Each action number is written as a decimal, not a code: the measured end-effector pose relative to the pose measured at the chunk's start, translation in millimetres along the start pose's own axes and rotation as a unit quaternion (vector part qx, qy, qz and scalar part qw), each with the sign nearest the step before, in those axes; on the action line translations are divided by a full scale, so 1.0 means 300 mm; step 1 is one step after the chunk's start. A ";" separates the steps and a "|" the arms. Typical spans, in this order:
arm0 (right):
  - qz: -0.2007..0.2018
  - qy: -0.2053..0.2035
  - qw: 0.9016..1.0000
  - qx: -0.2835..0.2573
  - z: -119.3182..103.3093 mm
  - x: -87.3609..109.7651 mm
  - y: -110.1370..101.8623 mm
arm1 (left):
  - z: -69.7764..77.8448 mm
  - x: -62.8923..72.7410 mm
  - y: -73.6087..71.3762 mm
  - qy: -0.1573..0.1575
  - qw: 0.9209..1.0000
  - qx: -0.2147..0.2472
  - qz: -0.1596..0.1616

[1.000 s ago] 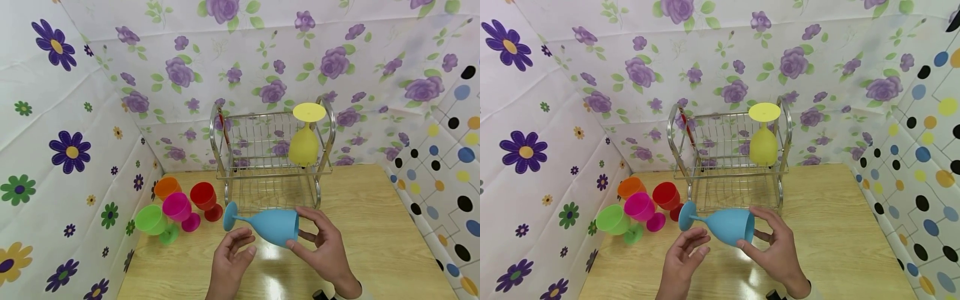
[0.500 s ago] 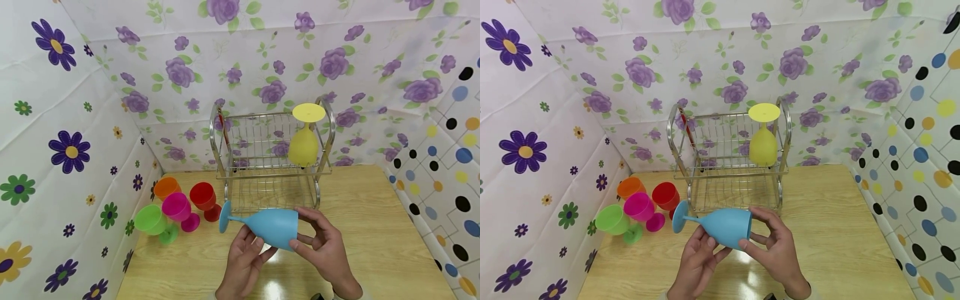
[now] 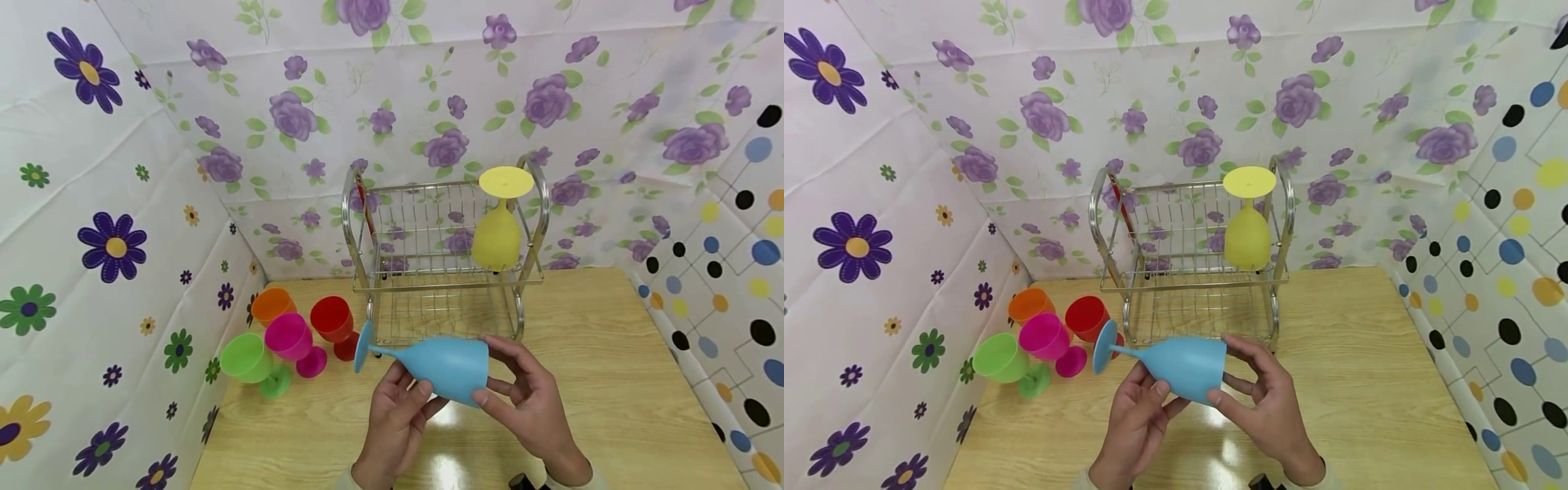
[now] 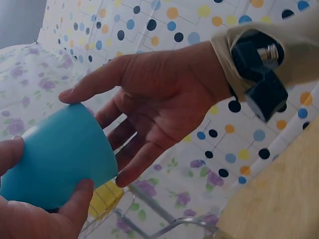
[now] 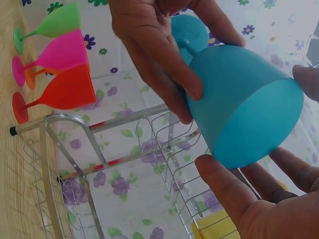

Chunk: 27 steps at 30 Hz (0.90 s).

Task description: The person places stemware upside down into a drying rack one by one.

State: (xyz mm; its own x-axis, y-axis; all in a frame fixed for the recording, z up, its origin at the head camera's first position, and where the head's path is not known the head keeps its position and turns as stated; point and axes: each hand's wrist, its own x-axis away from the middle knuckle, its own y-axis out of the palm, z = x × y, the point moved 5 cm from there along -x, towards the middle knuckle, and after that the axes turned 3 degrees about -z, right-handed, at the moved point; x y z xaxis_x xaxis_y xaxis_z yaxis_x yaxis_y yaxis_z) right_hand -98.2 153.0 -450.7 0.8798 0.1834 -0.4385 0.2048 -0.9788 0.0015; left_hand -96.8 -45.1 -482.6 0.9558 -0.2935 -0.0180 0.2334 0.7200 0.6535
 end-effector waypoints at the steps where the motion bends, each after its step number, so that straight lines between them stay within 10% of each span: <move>1: 0.000 0.000 1.000 0.003 0.001 -0.001 -0.001 | 0.006 -0.004 0.000 0.004 1.000 -0.009 -0.002; 12: -0.016 -0.052 0.999 0.006 -0.005 -0.001 -0.019 | 0.146 -0.054 0.010 0.073 0.991 -0.115 0.006; 27: 0.053 0.043 0.991 0.117 0.058 0.000 -0.065 | 0.423 -0.208 0.089 0.138 0.951 -0.276 -0.028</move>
State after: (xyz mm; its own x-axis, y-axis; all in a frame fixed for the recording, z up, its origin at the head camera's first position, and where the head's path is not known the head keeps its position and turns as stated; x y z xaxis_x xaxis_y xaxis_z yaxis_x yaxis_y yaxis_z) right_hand -109.6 170.4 -466.3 0.9265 0.0757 -0.3685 0.0129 -0.9854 -0.1700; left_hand -173.0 -87.3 -368.0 0.9314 -0.2203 -0.2899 0.2714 0.9508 0.1493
